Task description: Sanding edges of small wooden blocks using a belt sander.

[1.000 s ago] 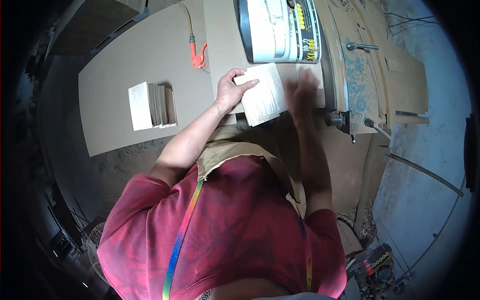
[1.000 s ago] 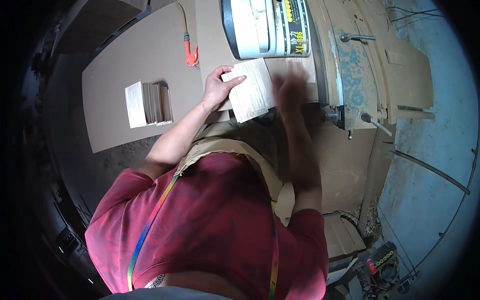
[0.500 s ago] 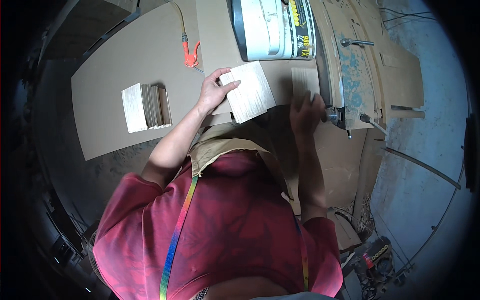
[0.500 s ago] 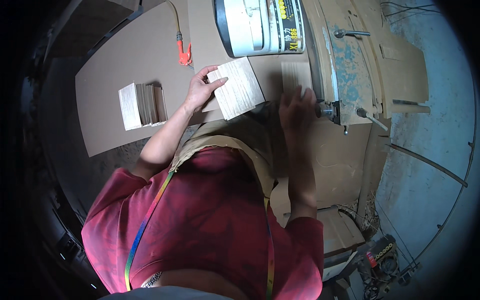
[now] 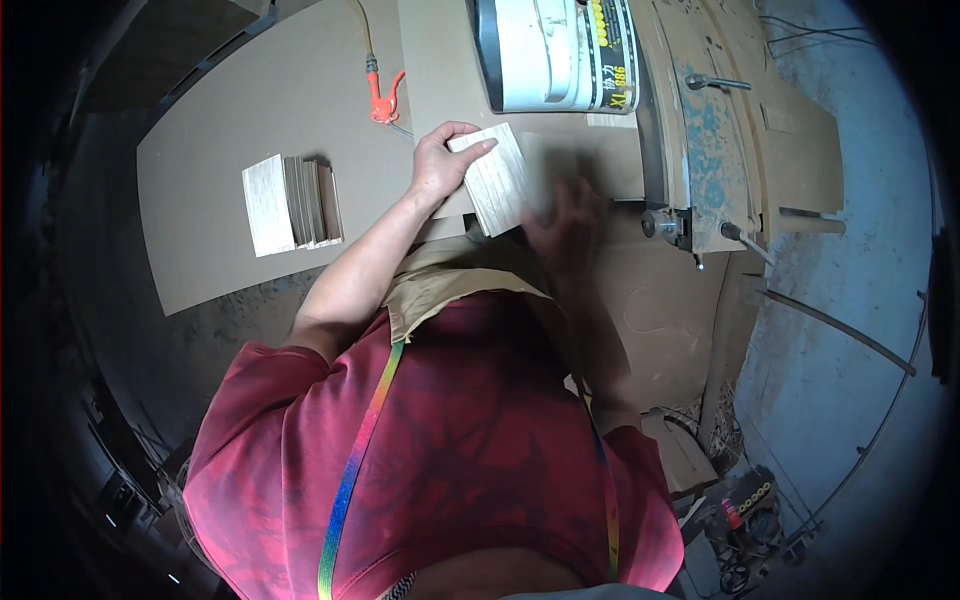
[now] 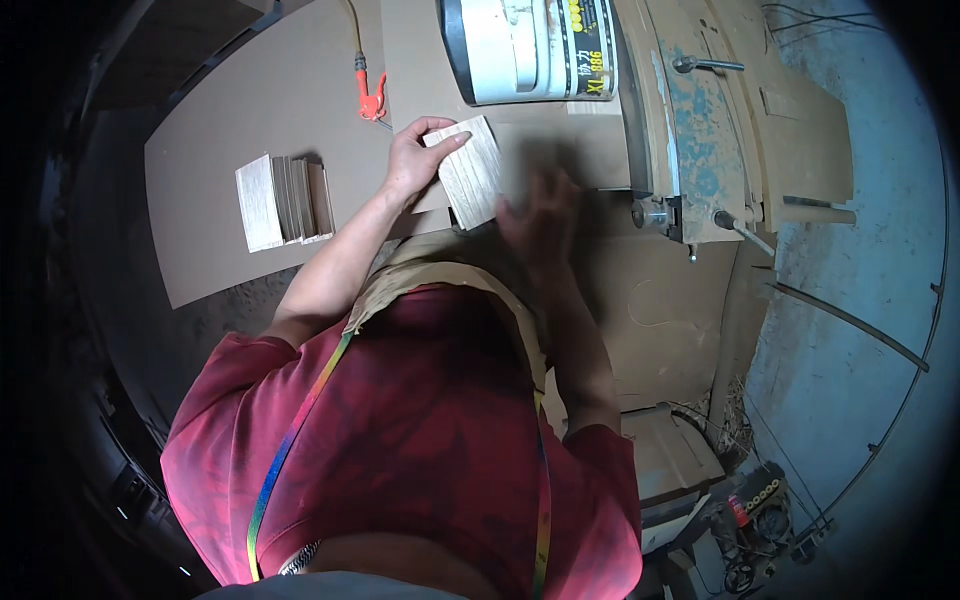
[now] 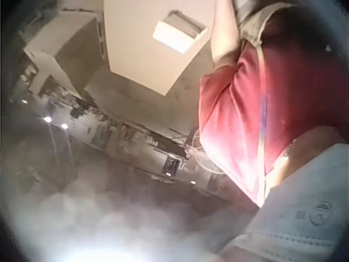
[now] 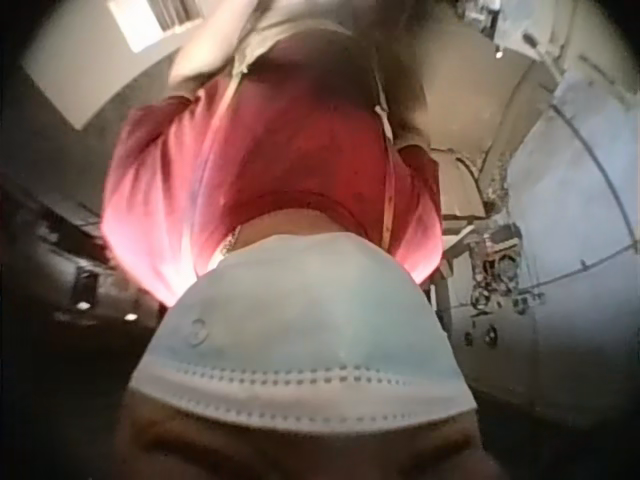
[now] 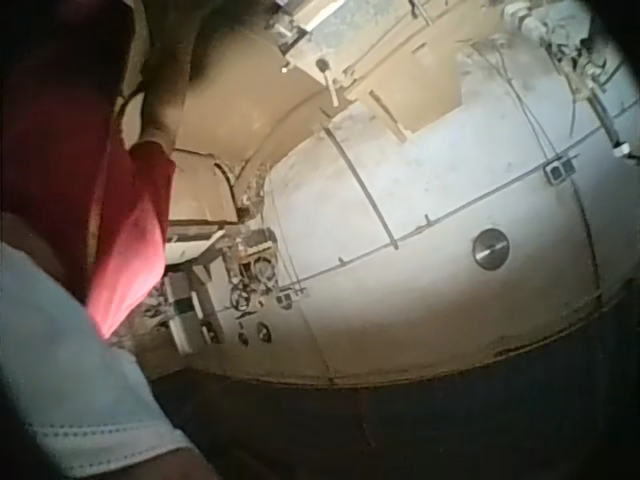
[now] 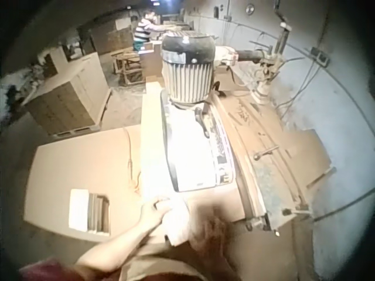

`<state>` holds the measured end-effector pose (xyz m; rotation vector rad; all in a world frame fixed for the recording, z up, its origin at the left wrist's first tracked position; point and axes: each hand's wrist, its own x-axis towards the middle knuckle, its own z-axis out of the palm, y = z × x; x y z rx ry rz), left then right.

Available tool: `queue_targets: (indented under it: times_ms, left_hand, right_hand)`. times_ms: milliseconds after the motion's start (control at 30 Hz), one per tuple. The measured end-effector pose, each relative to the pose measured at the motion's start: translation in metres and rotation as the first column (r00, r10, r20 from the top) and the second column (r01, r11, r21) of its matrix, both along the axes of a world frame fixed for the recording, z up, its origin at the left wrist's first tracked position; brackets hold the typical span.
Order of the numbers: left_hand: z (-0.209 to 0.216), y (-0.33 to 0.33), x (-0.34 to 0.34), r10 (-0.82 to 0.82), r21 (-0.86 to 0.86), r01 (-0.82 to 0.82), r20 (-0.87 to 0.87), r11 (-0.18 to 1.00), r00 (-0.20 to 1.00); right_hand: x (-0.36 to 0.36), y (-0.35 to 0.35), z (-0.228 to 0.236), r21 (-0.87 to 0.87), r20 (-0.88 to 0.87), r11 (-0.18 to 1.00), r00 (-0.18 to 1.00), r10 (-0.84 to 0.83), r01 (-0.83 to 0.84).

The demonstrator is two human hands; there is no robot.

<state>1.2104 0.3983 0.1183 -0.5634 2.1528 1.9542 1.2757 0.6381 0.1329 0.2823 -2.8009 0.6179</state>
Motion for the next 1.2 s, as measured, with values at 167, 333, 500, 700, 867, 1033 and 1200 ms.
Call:
queue_targets:
  times_ms: [167,333,500,700,867,1033,1200]
  left_hand:
    - [0.01,-0.032,0.006,-0.087,0.584,0.07,0.002,0.809,0.996]
    - [0.01,-0.012,0.005,-0.031,0.436,-0.007,0.08,0.9,0.996]
    - [0.003,0.016,-0.004,-0.001,0.082,-0.009,0.111,0.997,0.994]
    - [0.003,0.016,-0.001,0.033,0.109,-0.031,-0.02,0.994,0.999]
    - [0.013,-0.014,0.012,0.071,0.358,-0.114,0.132,0.927,0.989]
    - [0.014,-0.011,0.013,-0.02,0.505,-0.009,0.052,0.863,0.998]
    - [0.002,0.007,0.003,0.006,0.318,-0.05,0.136,0.947,0.991]
  right_hand:
    - [-0.016,0.063,-0.014,0.206,-0.185,0.965,0.975,-0.121,0.159]
    - [-0.082,0.069,-0.045,0.255,-0.128,0.962,0.989,-0.07,0.101]
    - [-0.119,0.032,-0.031,-0.004,-0.147,0.994,0.983,-0.112,0.113]
    - [-0.011,-0.011,-0.01,0.001,0.082,0.997,0.993,0.083,-0.083]
    - [0.016,0.054,-0.003,0.102,-0.02,0.99,0.996,-0.09,0.092]
    - [-0.035,0.076,-0.025,0.267,-0.06,0.953,0.989,-0.134,0.146]
    - [-0.101,0.059,-0.045,0.29,-0.1,0.952,0.992,-0.073,0.099]
